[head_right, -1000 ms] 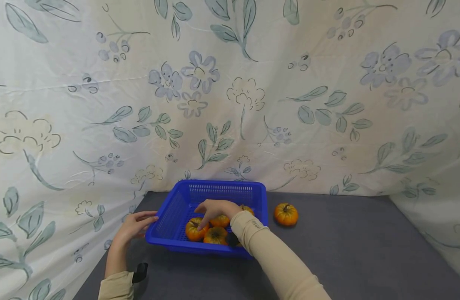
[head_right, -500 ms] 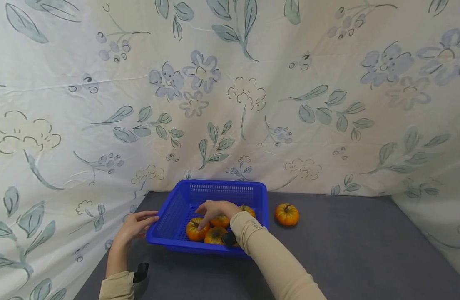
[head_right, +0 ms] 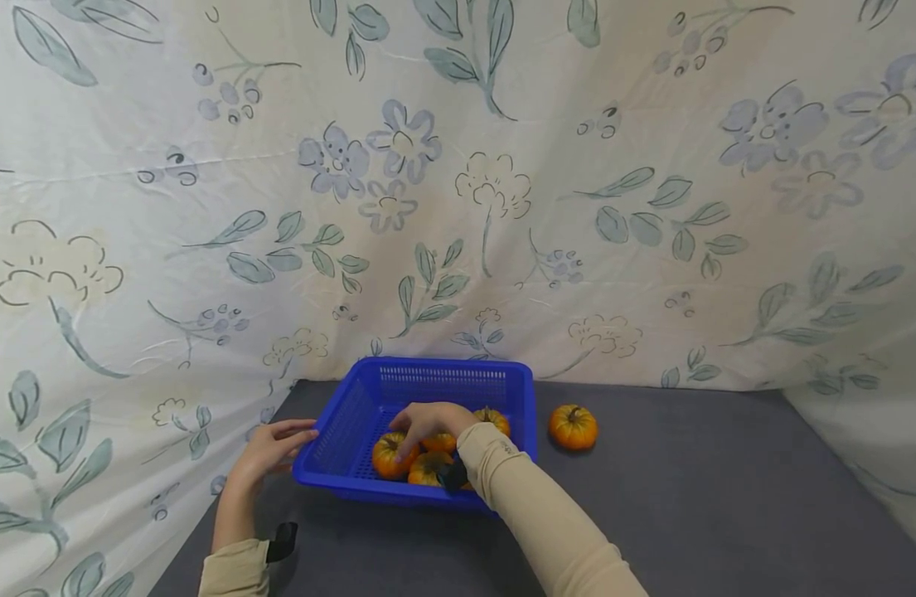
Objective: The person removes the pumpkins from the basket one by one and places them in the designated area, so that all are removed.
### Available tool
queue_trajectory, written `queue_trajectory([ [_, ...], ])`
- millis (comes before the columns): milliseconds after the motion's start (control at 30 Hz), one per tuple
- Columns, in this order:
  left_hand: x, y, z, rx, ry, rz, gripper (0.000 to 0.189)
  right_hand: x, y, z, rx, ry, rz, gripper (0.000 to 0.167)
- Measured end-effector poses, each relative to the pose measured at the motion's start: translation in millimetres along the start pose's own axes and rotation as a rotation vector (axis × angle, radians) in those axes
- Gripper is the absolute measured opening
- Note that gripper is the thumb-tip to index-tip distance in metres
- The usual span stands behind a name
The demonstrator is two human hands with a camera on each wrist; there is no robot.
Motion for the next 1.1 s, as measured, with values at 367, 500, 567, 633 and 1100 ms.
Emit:
queue_trajectory([
  [367,-1.6,0.2,0.4,0.000,-0.008,-0.002,0.044,-1.8,-3.2,0.5,0.043,0.003,0.014,0.063],
  [500,-2.1,0.4,0.8,-0.003,-0.012,-0.004,0.044,-3.0,-3.6,-1.0,0.018,-0.001,0.013,0.062],
  [567,-2.1,0.3,1.0,-0.007,-0.010,-0.006,0.043,-3.5,-4.0,-1.7,0.009,-0.005,0.017,0.062],
  [633,-2.0,0.1,0.8,-0.008,-0.006,-0.005,0.043,-4.0,-4.5,-2.2,0.000,-0.008,0.021,0.062],
  [1100,-2.8,-0.4,1.2,-0.008,0.012,-0.005,0.044,-6.7,-8.2,-5.3,0.001,0.012,0.076,0.060],
])
Point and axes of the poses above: each hand's wrist, its own x-axis away from the middle knuckle, its own y-axis out of the back of the hand, z = x × y, the point moved 5 cm from there along -x, towards the middle knuckle, and after that the axes turned 3 degrees about y, right-handed, at the moved point
